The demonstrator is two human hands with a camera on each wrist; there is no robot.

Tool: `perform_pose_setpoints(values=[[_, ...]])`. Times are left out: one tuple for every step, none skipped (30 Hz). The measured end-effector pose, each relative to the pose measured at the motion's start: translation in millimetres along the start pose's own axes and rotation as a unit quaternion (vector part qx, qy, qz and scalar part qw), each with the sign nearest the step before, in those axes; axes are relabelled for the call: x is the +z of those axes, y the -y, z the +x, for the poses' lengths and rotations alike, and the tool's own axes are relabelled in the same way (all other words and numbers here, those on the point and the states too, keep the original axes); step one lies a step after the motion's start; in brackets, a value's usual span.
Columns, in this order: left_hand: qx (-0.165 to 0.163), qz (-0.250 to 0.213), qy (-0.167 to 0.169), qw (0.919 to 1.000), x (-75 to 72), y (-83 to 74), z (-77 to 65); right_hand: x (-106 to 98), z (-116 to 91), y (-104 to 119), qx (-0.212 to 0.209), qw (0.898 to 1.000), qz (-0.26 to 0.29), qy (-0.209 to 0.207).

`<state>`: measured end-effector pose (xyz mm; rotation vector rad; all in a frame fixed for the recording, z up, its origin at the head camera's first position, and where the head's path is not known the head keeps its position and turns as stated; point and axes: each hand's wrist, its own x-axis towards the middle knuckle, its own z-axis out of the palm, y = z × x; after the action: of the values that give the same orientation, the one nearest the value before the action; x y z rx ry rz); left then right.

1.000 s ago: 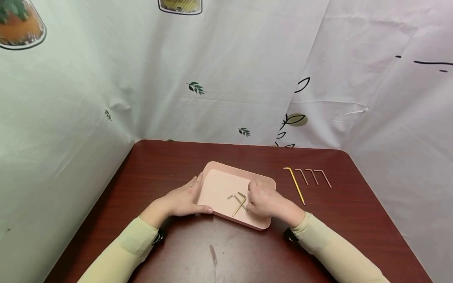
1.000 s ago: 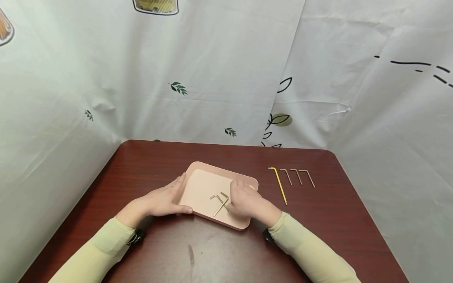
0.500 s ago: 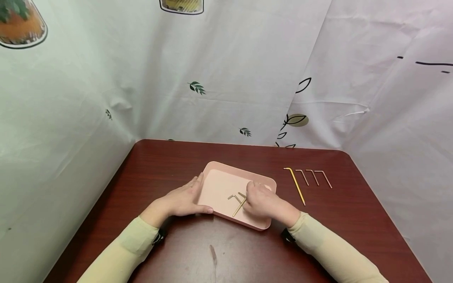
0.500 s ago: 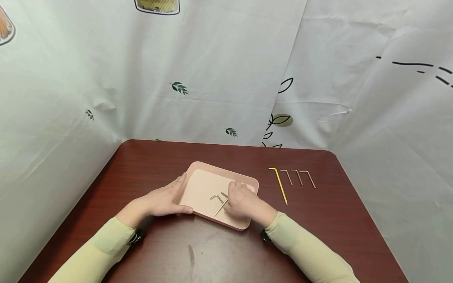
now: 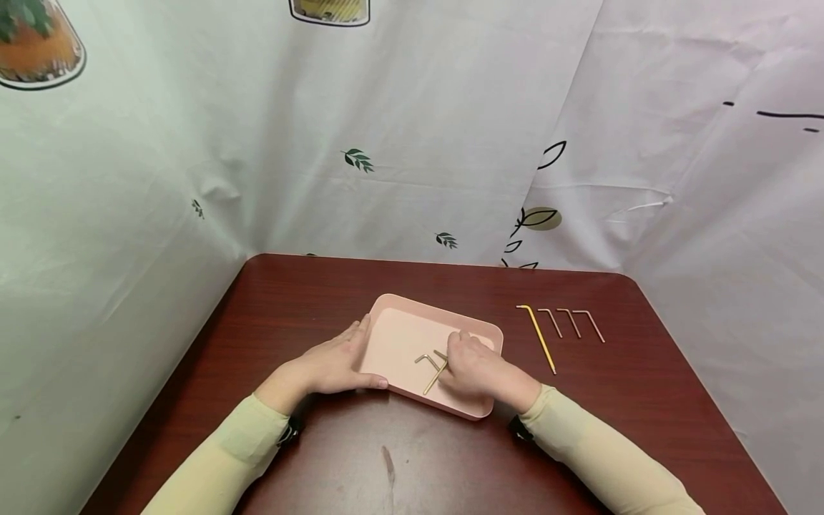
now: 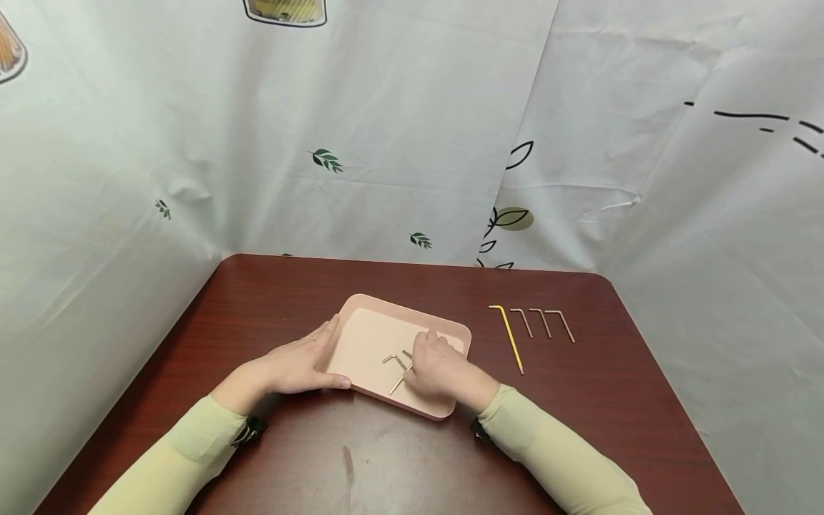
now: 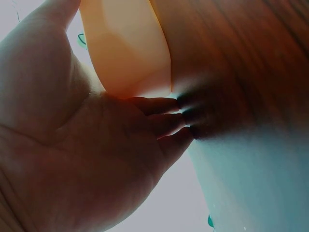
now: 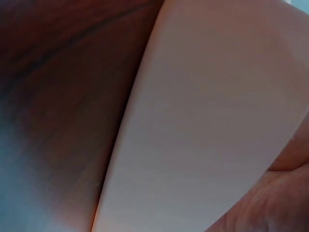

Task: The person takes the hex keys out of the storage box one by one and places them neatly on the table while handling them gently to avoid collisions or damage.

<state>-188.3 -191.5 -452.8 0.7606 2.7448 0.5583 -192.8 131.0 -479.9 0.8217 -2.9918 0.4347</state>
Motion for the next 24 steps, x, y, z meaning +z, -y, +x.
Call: perform_pose_setpoints(values=[[-0.001, 0.0, 0.0, 1.0, -0.2, -0.1, 0.0, 0, 0, 1, 0.005, 1.0, 0.004, 0.005], [0.0, -0.001, 0.0, 1.0, -0.3, -0.2, -0.1, 3, 1, -1, 0.008, 1.0, 0.003, 0.005], [0.0, -0.002, 0.0, 1.0, -0.4, -0.3, -0.2, 4, 1, -1, 0.009, 1.0, 0.006, 0.007], [-0.001, -0.003, -0.001, 1.0, -0.5, -0.4, -0.2, 4, 2, 0, 0.01, 1.0, 0.007, 0.009], [-0.002, -0.004, -0.001, 1.0, -0.5, -0.6, -0.5, 4, 2, 0, 0.011, 1.0, 0.012, 0.008], [-0.003, -0.004, 0.0, 1.0, -0.6, -0.9, -0.5, 2, 1, 2, 0.011, 1.0, 0.013, 0.009], [-0.003, -0.005, 0.0, 1.0, -0.7, -1.1, -0.5, 0, 0, 4, 0.012, 1.0, 0.013, 0.011], [-0.004, -0.006, 0.001, 1.0, -0.8, -1.4, -0.6, -4, -1, 8, 0.014, 1.0, 0.015, 0.016], [-0.006, -0.006, 0.002, 1.0, -1.0, -1.6, -0.7, -7, -1, 10, 0.015, 1.0, 0.014, 0.017], [-0.008, -0.005, 0.003, 1.0, -1.1, -1.8, -0.9, -11, -2, 13, 0.018, 0.999, 0.016, 0.024], [-0.007, -0.005, 0.003, 1.0, -1.2, -1.9, -1.2, -14, -2, 16, 0.02, 0.999, 0.017, 0.028], [-0.006, -0.006, 0.003, 1.0, -1.3, -2.0, -1.3, -18, -2, 20, 0.024, 0.999, 0.016, 0.036], [-0.007, -0.005, 0.003, 1.0, -1.4, -1.9, -1.3, -22, -3, 23, 0.029, 0.998, 0.015, 0.045], [-0.008, -0.004, 0.003, 1.0, -1.2, -1.7, -1.3, -24, -3, 25, 0.033, 0.998, 0.015, 0.052], [-0.007, -0.003, 0.003, 1.0, -0.8, -1.2, -1.2, -25, -3, 26, 0.036, 0.998, 0.013, 0.057], [-0.006, -0.004, 0.002, 1.0, -0.6, -0.7, -1.3, -27, -3, 29, 0.041, 0.997, 0.014, 0.065], [-0.006, -0.004, 0.001, 1.0, -0.2, -0.2, -1.1, -28, -2, 30, 0.041, 0.997, 0.012, 0.069], [-0.006, -0.004, 0.001, 1.0, 0.1, -0.1, -1.1, -28, -2, 30, 0.042, 0.997, 0.01, 0.072], [-0.008, -0.003, 0.002, 1.0, 0.3, -0.1, -1.2, -28, -2, 31, 0.042, 0.996, 0.009, 0.074], [-0.008, -0.003, 0.003, 1.0, 0.6, -0.2, -1.1, -27, -2, 31, 0.042, 0.996, 0.009, 0.075], [-0.008, -0.004, 0.003, 1.0, 0.7, -0.2, -1.2, -27, -2, 31, 0.041, 0.996, 0.009, 0.076], [-0.008, -0.006, 0.002, 0.9999, 0.6, -0.7, -1.3, -27, -2, 32, 0.041, 0.996, 0.01, 0.077], [-0.008, -0.006, 0.002, 0.9999, 0.8, -0.9, -1.1, -27, -2, 32, 0.041, 0.996, 0.01, 0.077], [-0.008, -0.008, 0.002, 0.9999, 0.8, -1.2, -1.1, -27, -2, 32, 0.041, 0.996, 0.012, 0.077]])
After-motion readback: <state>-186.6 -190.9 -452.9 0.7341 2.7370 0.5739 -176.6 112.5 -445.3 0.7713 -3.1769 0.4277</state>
